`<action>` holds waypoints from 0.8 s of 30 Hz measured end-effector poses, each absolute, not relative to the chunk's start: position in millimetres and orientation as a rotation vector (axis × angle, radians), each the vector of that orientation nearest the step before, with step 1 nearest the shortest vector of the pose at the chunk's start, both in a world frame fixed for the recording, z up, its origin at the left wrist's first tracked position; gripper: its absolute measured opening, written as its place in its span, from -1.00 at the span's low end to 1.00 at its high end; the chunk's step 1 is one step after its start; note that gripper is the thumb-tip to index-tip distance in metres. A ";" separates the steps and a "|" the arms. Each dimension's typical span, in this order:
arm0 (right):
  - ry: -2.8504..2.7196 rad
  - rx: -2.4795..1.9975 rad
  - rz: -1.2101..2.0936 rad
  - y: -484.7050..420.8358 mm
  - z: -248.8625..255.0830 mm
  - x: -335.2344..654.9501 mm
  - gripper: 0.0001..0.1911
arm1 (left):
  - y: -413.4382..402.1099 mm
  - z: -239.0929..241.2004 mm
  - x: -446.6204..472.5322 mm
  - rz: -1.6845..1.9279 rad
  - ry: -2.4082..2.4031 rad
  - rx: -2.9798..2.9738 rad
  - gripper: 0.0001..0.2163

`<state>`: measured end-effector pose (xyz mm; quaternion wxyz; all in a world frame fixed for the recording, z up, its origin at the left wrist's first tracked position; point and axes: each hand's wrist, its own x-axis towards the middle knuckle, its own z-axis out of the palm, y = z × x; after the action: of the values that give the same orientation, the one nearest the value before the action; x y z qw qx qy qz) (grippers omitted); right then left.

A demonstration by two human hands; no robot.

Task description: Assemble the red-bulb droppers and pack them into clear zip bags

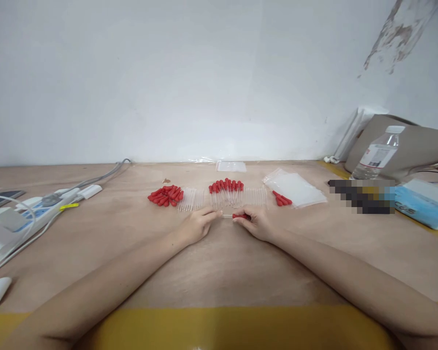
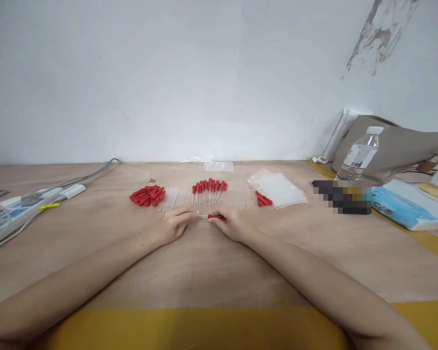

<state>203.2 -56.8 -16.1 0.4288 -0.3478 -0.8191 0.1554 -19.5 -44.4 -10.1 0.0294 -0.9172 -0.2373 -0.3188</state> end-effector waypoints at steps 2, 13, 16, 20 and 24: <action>-2.041 -0.876 0.398 -58.3 -14.5 202.6 -0.90 | -45.9 -9.7 -18.4 -0.997 -0.728 -2.834 -0.68; -2.089 -0.863 0.401 -60.9 -13.9 198.2 -0.89 | -48.6 -14.1 -14.5 -0.912 -0.747 -2.789 -0.68; -2.080 -0.854 0.397 -58.1 -17.0 196.1 -0.89 | -49.4 -13.8 -12.9 -0.921 -0.765 -2.781 -0.71; -2.103 -0.874 0.418 -56.2 -11.1 194.0 -0.89 | -54.1 -9.9 -9.1 -0.929 -0.833 -2.788 -0.75; -2.104 -0.878 0.319 -49.7 4.0 203.2 -0.78 | -53.1 -3.0 -9.7 -1.010 -0.956 -2.711 -0.78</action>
<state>203.2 -49.7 4.0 0.4074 -0.3483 -0.8347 0.1266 -9.7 -53.1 -3.0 0.0473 -0.8887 -0.3135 -0.3312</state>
